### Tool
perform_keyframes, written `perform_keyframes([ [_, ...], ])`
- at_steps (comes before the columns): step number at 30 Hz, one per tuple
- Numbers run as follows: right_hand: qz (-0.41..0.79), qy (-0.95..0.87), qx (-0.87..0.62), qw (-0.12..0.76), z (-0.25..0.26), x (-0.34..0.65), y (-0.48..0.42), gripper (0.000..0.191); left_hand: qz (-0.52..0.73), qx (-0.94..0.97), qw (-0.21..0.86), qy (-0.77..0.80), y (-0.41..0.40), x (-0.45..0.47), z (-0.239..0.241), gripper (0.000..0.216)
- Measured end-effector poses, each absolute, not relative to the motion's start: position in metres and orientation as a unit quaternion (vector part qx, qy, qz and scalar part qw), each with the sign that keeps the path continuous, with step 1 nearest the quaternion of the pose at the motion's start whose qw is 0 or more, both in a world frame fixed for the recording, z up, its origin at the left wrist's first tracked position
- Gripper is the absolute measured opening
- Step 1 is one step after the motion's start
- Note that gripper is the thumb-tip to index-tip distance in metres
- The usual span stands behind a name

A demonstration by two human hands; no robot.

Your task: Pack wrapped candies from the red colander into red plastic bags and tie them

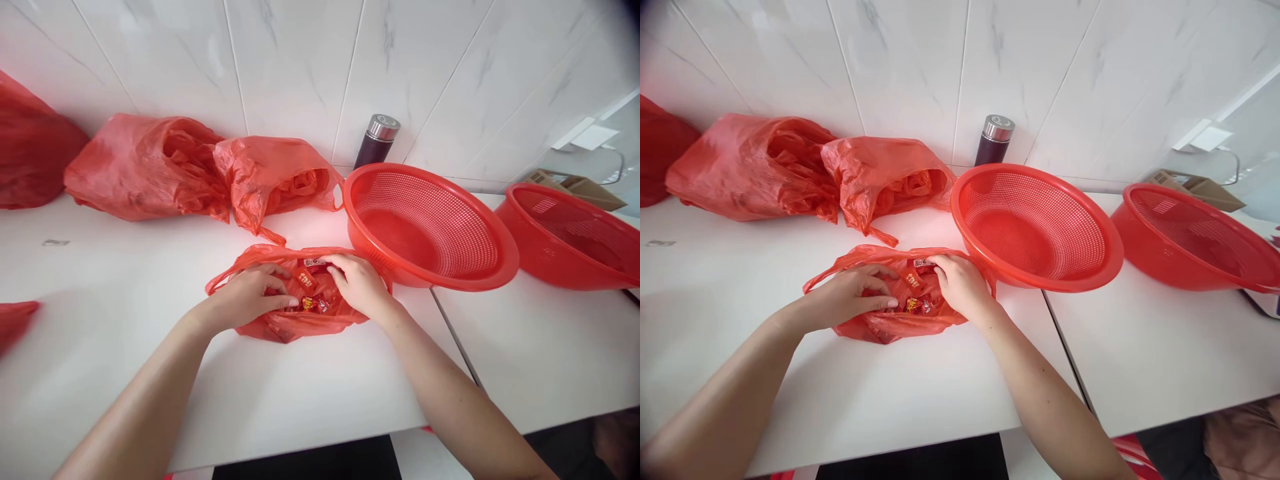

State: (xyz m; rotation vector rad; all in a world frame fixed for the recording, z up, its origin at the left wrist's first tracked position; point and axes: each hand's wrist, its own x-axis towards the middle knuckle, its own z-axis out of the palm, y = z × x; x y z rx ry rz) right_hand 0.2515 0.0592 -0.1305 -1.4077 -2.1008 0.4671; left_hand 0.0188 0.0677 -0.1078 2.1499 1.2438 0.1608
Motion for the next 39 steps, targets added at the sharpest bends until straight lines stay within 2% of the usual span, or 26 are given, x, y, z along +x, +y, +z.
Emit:
perform_keyframes([
  [4, 0.135, -0.79, -0.547, 0.242, -0.139, 0.253, 0.065, 0.04, 0.115, 0.808, 0.315, 0.485, 0.067, 0.023, -0.11, 0.022],
  [12, 0.172, -0.737, -0.569, 0.32, -0.14, 0.252, 0.066, 0.02, 0.101, 0.8, 0.325, 0.494, 0.066, 0.022, -0.112, 0.021],
  [16, 0.187, -0.744, -0.559, 0.313, -0.138, 0.251, 0.064, 0.016, 0.104, 0.801, 0.318, 0.496, 0.066, 0.023, -0.111, 0.022],
  [20, 0.146, -0.769, -0.565, 0.261, -0.138, 0.249, 0.061, 0.026, 0.11, 0.81, 0.327, 0.474, 0.066, 0.024, -0.112, 0.024],
  [24, 0.13, -0.771, -0.568, 0.257, -0.142, 0.249, 0.063, 0.031, 0.108, 0.806, 0.32, 0.486, 0.065, 0.024, -0.112, 0.026],
  [31, 0.143, -0.77, -0.568, 0.254, -0.149, 0.25, 0.067, 0.033, 0.101, 0.806, 0.32, 0.487, 0.064, 0.027, -0.11, 0.032],
  [39, 0.246, -0.73, -0.557, 0.311, -0.145, 0.251, 0.065, 0.017, 0.11, 0.796, 0.373, 0.464, 0.069, 0.017, -0.109, 0.033],
])
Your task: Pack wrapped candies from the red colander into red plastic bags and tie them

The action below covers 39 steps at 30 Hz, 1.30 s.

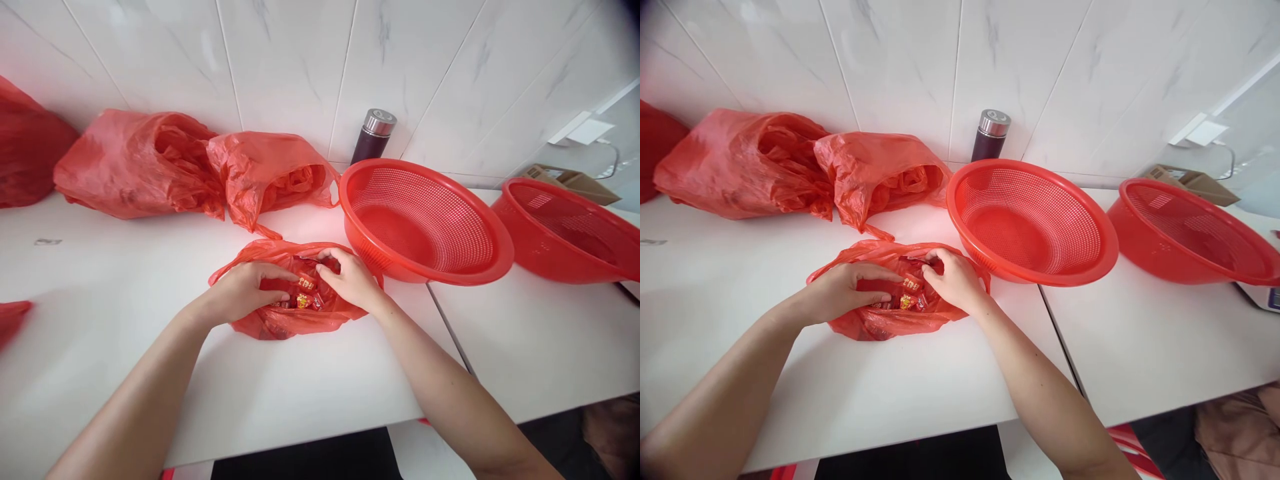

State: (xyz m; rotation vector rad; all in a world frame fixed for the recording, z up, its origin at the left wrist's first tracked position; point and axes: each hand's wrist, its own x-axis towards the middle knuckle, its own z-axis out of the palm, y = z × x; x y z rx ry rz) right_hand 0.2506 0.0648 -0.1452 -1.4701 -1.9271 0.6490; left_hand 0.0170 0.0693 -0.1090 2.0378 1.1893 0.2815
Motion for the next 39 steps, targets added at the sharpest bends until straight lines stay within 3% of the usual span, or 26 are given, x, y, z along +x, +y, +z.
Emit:
perform_keyframes([
  [8, 0.284, -0.689, -0.575, 0.338, -0.146, 0.252, 0.066, 0.023, 0.158, 0.775, 0.377, 0.482, 0.071, 0.012, -0.113, 0.029],
  [15, 0.2, -0.731, -0.594, 0.269, -0.141, 0.245, 0.061, 0.028, 0.132, 0.78, 0.39, 0.471, 0.07, 0.015, -0.11, 0.031],
  [26, 0.232, -0.708, -0.563, 0.359, -0.139, 0.251, 0.064, 0.028, 0.107, 0.774, 0.393, 0.485, 0.07, 0.014, -0.113, 0.029],
  [32, 0.149, -0.722, -0.568, 0.365, -0.141, 0.249, 0.064, 0.024, 0.151, 0.749, 0.433, 0.478, 0.069, 0.013, -0.108, 0.029],
  [35, 0.184, -0.723, -0.53, 0.403, -0.133, 0.245, 0.058, 0.022, 0.22, 0.719, 0.457, 0.475, 0.069, 0.012, -0.104, 0.031],
  [39, 0.318, -0.696, -0.477, 0.433, -0.124, 0.242, 0.052, 0.026, 0.289, 0.676, 0.501, 0.456, 0.069, 0.01, -0.103, 0.033],
])
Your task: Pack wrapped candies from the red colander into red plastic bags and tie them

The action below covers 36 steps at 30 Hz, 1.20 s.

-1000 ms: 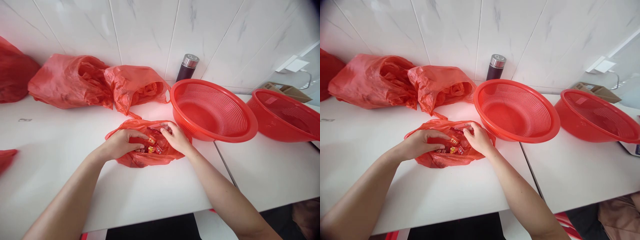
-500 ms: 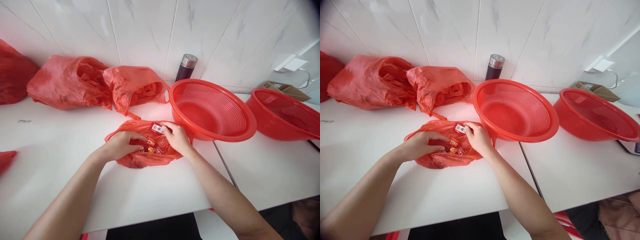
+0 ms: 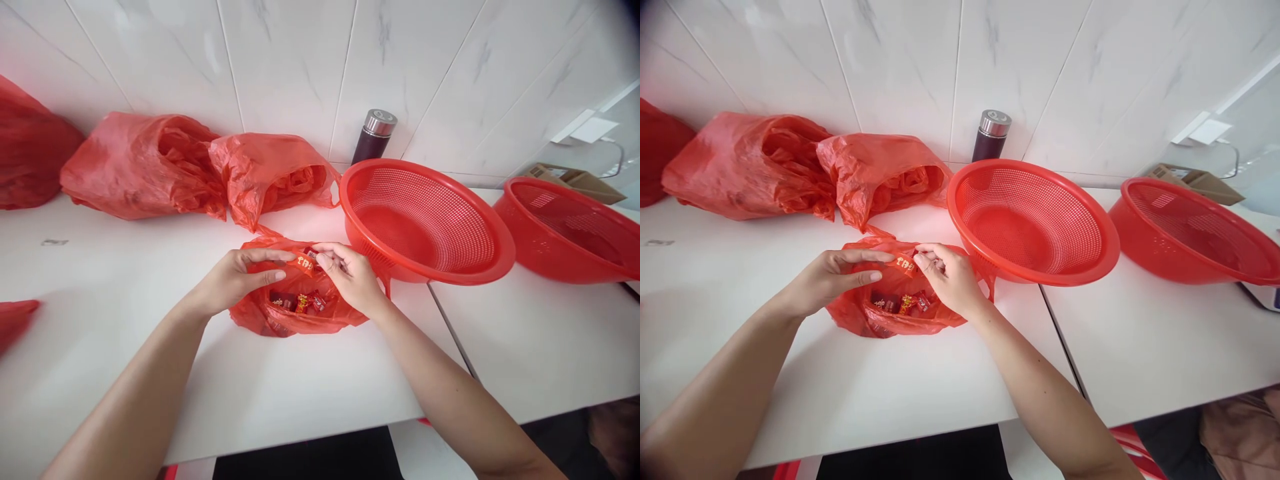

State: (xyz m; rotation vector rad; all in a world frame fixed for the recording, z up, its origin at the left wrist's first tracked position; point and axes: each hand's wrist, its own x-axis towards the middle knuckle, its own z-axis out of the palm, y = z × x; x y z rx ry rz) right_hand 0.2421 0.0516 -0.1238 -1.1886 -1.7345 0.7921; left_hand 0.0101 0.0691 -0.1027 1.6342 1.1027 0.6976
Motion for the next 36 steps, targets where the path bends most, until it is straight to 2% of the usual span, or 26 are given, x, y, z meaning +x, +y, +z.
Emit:
perform_keyframes([
  [3, 0.391, -0.676, -0.464, 0.418, -0.122, 0.242, 0.052, 0.031, 0.311, 0.664, 0.51, 0.45, 0.069, 0.01, -0.102, 0.032],
  [5, 0.4, -0.678, -0.465, 0.405, -0.122, 0.242, 0.052, 0.037, 0.319, 0.659, 0.51, 0.452, 0.07, 0.011, -0.102, 0.034],
  [7, 0.367, -0.692, -0.466, 0.412, -0.122, 0.241, 0.052, 0.039, 0.319, 0.655, 0.513, 0.453, 0.07, 0.01, -0.102, 0.037],
  [10, 0.308, -0.714, -0.465, 0.424, -0.122, 0.239, 0.05, 0.028, 0.306, 0.663, 0.507, 0.458, 0.071, 0.011, -0.104, 0.038],
  [12, 0.308, -0.717, -0.46, 0.424, -0.123, 0.239, 0.05, 0.019, 0.29, 0.684, 0.468, 0.48, 0.071, 0.013, -0.106, 0.032],
  [14, 0.318, -0.716, -0.461, 0.417, -0.125, 0.239, 0.05, 0.019, 0.264, 0.709, 0.413, 0.506, 0.071, 0.017, -0.11, 0.025],
  [20, 0.28, -0.71, -0.523, 0.38, -0.128, 0.241, 0.051, 0.015, 0.255, 0.738, 0.317, 0.539, 0.07, 0.028, -0.117, 0.032],
  [23, 0.261, -0.728, -0.563, 0.291, -0.123, 0.243, 0.046, 0.01, 0.253, 0.73, 0.295, 0.562, 0.071, 0.028, -0.119, 0.03],
  [26, 0.271, -0.762, -0.562, 0.172, -0.117, 0.244, 0.039, 0.015, 0.255, 0.723, 0.261, 0.587, 0.072, 0.027, -0.122, 0.026],
  [28, 0.257, -0.786, -0.546, 0.13, -0.115, 0.244, 0.036, 0.017, 0.257, 0.724, 0.234, 0.596, 0.072, 0.025, -0.121, 0.033],
  [30, 0.221, -0.806, -0.539, 0.11, -0.115, 0.243, 0.035, 0.016, 0.233, 0.736, 0.215, 0.599, 0.07, 0.024, -0.118, 0.031],
  [33, 0.189, -0.814, -0.54, 0.103, -0.113, 0.244, 0.037, 0.015, 0.173, 0.762, 0.206, 0.589, 0.065, 0.025, -0.111, 0.022],
  [36, 0.221, -0.777, -0.563, 0.175, -0.11, 0.247, 0.041, 0.018, 0.142, 0.794, 0.217, 0.55, 0.06, 0.026, -0.105, 0.02],
])
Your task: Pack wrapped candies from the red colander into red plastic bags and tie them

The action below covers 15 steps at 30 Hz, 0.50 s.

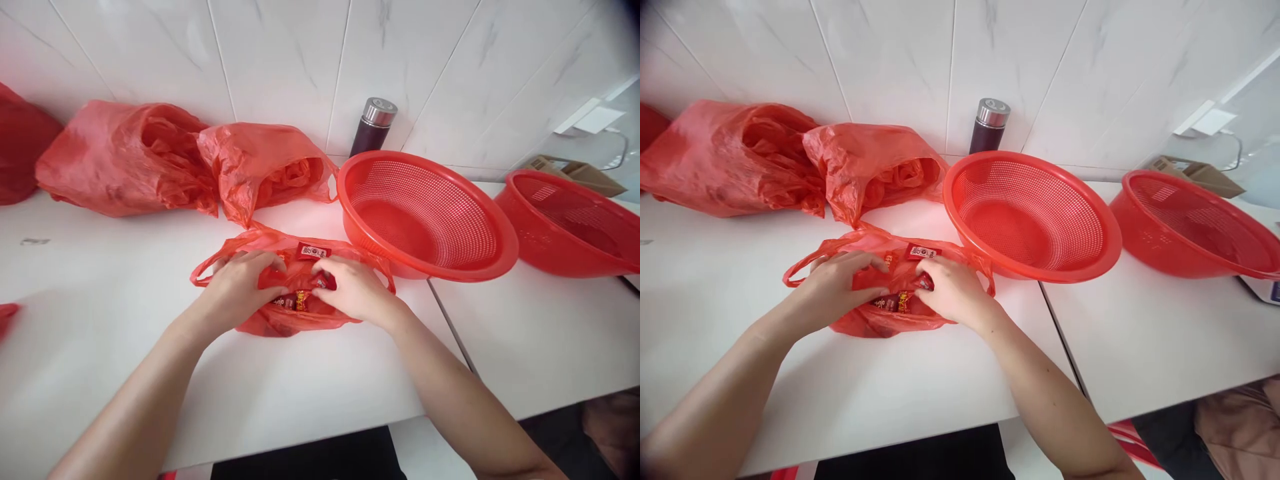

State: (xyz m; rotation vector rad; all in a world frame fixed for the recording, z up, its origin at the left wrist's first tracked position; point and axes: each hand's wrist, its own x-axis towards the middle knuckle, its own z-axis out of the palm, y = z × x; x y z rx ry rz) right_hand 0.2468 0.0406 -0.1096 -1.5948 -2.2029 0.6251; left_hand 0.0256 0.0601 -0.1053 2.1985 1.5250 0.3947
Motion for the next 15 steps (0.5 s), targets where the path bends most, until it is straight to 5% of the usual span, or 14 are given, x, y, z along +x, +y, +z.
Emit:
perform_keyframes([
  [8, 0.543, -0.593, -0.443, 0.396, -0.1032, 0.2507, 0.0495, 0.018, 0.14, 0.812, 0.238, 0.514, 0.0599, 0.0267, -0.105, 0.021],
  [15, 0.548, -0.609, -0.364, 0.444, -0.1038, 0.249, 0.0474, 0.017, 0.157, 0.809, 0.263, 0.501, 0.061, 0.0262, -0.1083, 0.022],
])
